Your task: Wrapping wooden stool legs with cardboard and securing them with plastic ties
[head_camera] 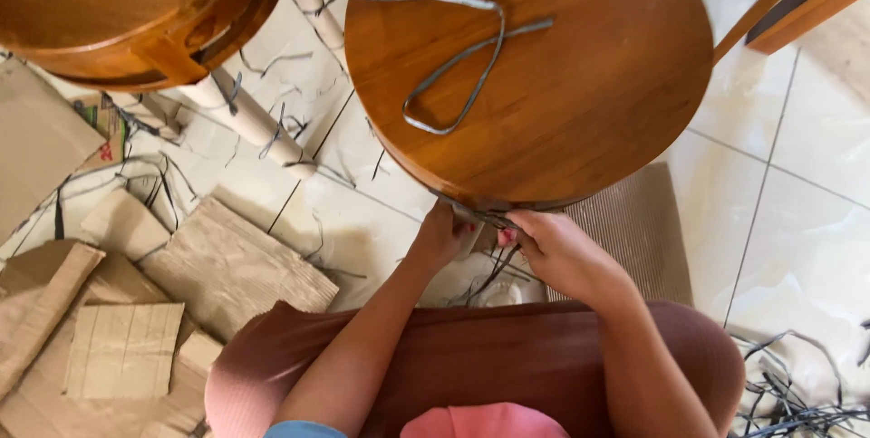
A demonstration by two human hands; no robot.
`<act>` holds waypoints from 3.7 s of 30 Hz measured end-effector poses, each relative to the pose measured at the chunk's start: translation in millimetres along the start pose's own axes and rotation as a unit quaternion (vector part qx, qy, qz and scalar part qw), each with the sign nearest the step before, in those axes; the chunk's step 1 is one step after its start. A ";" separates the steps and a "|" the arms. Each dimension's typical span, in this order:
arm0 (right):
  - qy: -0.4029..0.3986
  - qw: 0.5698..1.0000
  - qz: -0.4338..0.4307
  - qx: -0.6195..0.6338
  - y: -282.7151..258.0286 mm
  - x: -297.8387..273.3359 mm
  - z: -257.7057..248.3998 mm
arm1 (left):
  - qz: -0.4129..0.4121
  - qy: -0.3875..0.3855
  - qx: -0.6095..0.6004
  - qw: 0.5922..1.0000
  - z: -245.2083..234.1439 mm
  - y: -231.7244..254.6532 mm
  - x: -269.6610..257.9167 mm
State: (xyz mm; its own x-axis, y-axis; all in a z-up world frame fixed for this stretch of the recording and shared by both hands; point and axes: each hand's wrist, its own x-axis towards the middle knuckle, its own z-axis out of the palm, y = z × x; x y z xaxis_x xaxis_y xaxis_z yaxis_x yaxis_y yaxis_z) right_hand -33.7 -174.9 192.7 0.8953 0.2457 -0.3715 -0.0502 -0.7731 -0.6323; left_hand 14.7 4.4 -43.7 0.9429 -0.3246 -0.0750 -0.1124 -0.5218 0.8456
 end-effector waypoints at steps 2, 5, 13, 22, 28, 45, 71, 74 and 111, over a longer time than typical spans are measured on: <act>0.012 0.997 -0.081 0.016 -35.7 -14.3 -30.3 | 0.018 0.003 -0.005 1.000 -1.1 10.5 -1.8; 0.085 0.972 -0.214 0.044 -27.1 3.1 -57.8 | 0.033 -0.016 -0.036 0.999 -17.8 26.6 -10.2; 0.379 0.900 -0.147 -0.156 -32.6 28.8 -88.7 | 0.005 -0.013 -0.005 1.000 -8.6 -3.8 6.2; -0.051 0.979 0.054 -0.188 262.9 104.6 181.6 | 0.002 -0.003 -0.019 1.000 -1.2 -10.2 1.8; 0.291 0.881 -0.118 -0.354 292.7 159.3 193.5 | -0.032 0.001 -0.015 0.999 -1.7 -1.5 -0.6; 0.052 0.959 0.075 0.269 150.1 144.0 143.1 | -0.237 -0.009 -0.536 0.810 -21.9 -3.8 17.4; 0.101 0.965 -0.064 -0.231 69.3 45.8 118.0 | 0.179 0.137 0.163 0.960 -44.9 67.8 -52.3; 0.098 0.958 -0.089 -0.256 87.3 52.4 139.2 | 0.136 0.145 0.160 0.967 -44.5 67.0 -45.3; 0.245 0.957 -0.151 -0.025 99.9 62.6 139.3 | 0.064 0.194 0.039 0.978 -59.4 41.1 -44.1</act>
State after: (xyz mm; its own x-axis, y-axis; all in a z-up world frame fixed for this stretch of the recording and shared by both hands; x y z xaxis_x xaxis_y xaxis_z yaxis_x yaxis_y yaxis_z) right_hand -44.3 -155.3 11.6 0.9663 0.1683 0.1946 0.2543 -0.7395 -0.6233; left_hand -12.9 44.1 25.7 0.9662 -0.0754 0.2466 -0.2457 -0.5594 0.7916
